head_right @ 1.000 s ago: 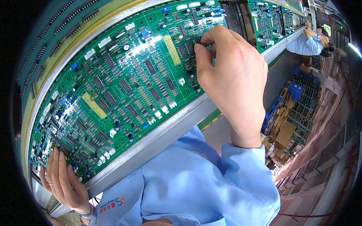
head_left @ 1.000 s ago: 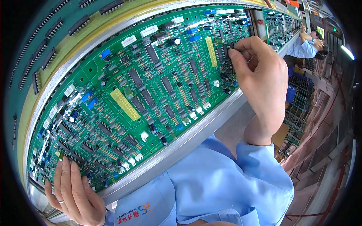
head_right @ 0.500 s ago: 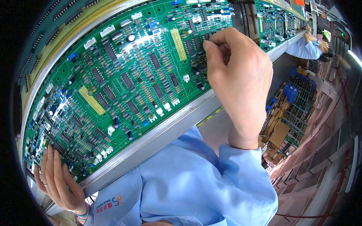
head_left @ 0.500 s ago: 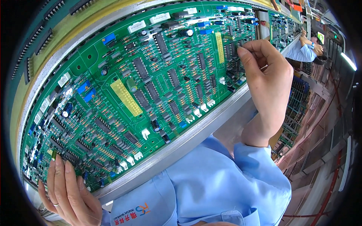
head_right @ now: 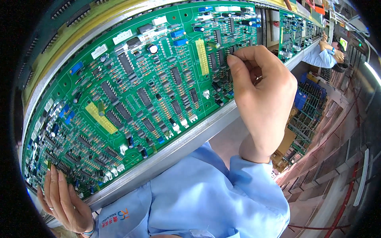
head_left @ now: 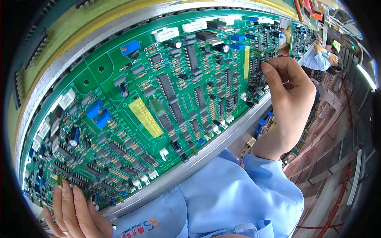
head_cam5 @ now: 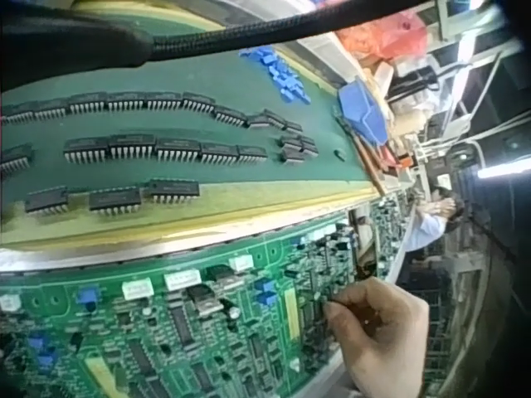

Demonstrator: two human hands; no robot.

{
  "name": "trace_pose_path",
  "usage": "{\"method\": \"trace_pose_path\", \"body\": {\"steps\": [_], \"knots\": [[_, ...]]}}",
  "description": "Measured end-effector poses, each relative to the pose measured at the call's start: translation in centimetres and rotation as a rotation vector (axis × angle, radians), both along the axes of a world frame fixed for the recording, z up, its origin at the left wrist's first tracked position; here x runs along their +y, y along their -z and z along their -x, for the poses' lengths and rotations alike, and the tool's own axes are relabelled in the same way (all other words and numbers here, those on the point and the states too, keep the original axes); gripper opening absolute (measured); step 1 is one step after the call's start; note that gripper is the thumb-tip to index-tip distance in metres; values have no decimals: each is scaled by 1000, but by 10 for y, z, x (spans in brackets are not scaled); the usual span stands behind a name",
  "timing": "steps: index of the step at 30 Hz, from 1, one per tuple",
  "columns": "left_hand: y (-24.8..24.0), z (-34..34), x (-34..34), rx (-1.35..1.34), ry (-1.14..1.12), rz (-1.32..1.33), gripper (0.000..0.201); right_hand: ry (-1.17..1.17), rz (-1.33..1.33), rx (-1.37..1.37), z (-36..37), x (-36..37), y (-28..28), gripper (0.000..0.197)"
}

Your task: The person assembles electronic components onto a printed circuit board by hand, taking components from bins and placing them on the board as it moves along a conveyor belt.

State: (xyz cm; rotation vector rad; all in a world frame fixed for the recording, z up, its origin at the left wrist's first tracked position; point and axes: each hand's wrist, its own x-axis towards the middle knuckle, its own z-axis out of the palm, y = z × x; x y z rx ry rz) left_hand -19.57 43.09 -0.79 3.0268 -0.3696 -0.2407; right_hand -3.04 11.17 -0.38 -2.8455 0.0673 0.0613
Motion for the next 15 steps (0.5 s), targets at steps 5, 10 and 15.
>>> {"method": "trace_pose_path", "body": {"steps": [5, 10, 15], "knots": [[10, -11, -17, -217, -156, 126, 14, 16, -21, 19, 1, 2, 1, 7], [20, -13, -20, -309, -181, 164, 12, 4, 11, -4, 0, 4, 2, 8], [21, -12, -17, -330, -167, 179, 14, 15, 9, 16, 0, 3, 2, 8]]}}
